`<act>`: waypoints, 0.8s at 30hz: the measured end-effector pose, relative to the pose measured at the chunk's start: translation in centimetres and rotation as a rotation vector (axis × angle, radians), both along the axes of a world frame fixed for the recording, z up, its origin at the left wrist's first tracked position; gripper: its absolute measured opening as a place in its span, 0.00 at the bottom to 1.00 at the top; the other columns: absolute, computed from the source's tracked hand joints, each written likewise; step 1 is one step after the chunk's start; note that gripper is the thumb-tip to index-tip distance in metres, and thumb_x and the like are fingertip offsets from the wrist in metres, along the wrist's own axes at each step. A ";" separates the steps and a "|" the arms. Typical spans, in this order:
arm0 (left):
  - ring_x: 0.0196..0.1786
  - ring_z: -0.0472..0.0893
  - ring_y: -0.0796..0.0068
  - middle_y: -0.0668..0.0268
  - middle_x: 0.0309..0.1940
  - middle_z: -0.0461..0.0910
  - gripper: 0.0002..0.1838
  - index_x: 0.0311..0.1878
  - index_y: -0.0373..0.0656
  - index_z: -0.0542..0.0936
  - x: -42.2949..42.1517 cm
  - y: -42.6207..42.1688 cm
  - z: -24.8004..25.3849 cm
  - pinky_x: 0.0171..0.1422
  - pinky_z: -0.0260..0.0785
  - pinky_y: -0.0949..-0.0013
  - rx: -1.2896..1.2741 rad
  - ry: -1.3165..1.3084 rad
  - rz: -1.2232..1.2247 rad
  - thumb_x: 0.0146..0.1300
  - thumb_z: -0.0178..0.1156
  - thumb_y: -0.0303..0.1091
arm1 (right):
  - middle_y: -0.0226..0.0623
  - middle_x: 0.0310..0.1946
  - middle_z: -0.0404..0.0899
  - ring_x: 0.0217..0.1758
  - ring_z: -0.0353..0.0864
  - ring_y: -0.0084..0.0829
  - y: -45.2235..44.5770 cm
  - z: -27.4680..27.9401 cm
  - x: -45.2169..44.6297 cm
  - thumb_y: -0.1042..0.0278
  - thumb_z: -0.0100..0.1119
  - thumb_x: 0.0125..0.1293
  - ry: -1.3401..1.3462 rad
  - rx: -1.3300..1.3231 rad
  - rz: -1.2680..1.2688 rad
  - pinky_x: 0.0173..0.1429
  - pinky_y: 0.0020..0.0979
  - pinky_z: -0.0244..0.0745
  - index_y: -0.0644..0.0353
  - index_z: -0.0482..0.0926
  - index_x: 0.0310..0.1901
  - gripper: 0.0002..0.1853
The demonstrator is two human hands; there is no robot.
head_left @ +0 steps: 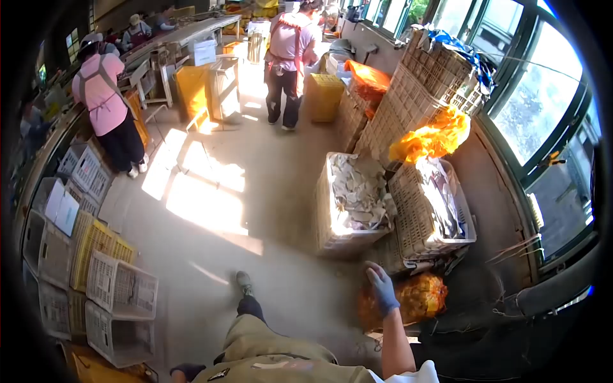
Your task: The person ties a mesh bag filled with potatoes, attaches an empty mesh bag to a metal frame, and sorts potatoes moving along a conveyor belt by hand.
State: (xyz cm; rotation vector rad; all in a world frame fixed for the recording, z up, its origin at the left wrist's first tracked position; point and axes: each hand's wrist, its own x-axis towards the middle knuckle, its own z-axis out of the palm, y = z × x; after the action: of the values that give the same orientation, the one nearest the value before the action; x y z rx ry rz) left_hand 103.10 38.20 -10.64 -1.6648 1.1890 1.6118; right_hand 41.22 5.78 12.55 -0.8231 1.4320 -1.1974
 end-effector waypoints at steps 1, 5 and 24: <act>0.61 0.78 0.54 0.54 0.58 0.80 0.31 0.57 0.42 0.81 2.2 -4.6 -0.4 0.67 0.66 0.58 -0.002 0.000 -0.021 0.64 0.53 0.58 | 0.31 0.50 0.81 0.52 0.78 0.24 -3.9 1.7 1.8 0.67 0.54 0.73 0.007 -0.110 0.010 0.58 0.26 0.73 0.63 0.77 0.58 0.16; 0.50 0.82 0.53 0.54 0.49 0.83 0.27 0.50 0.42 0.84 9.3 -24.5 -0.6 0.59 0.72 0.58 -0.143 -0.342 -0.019 0.62 0.56 0.57 | 0.34 0.48 0.81 0.50 0.80 0.29 -13.2 -4.8 5.6 0.62 0.55 0.73 -0.157 -0.090 -0.174 0.57 0.30 0.74 0.59 0.79 0.54 0.14; 0.48 0.84 0.51 0.50 0.44 0.85 0.18 0.49 0.40 0.84 0.6 -101.4 9.4 0.56 0.74 0.57 -0.800 -0.112 -0.053 0.61 0.59 0.39 | 0.33 0.40 0.85 0.41 0.83 0.26 -63.6 -9.6 0.2 0.60 0.56 0.72 -0.142 0.003 -0.514 0.47 0.27 0.74 0.58 0.79 0.53 0.14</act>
State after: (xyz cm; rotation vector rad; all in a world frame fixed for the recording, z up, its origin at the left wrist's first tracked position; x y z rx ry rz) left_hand 103.69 -63.22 -1.25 -2.1129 1.9512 1.0292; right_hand 41.43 -57.86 2.98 -0.3607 1.5741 -1.6003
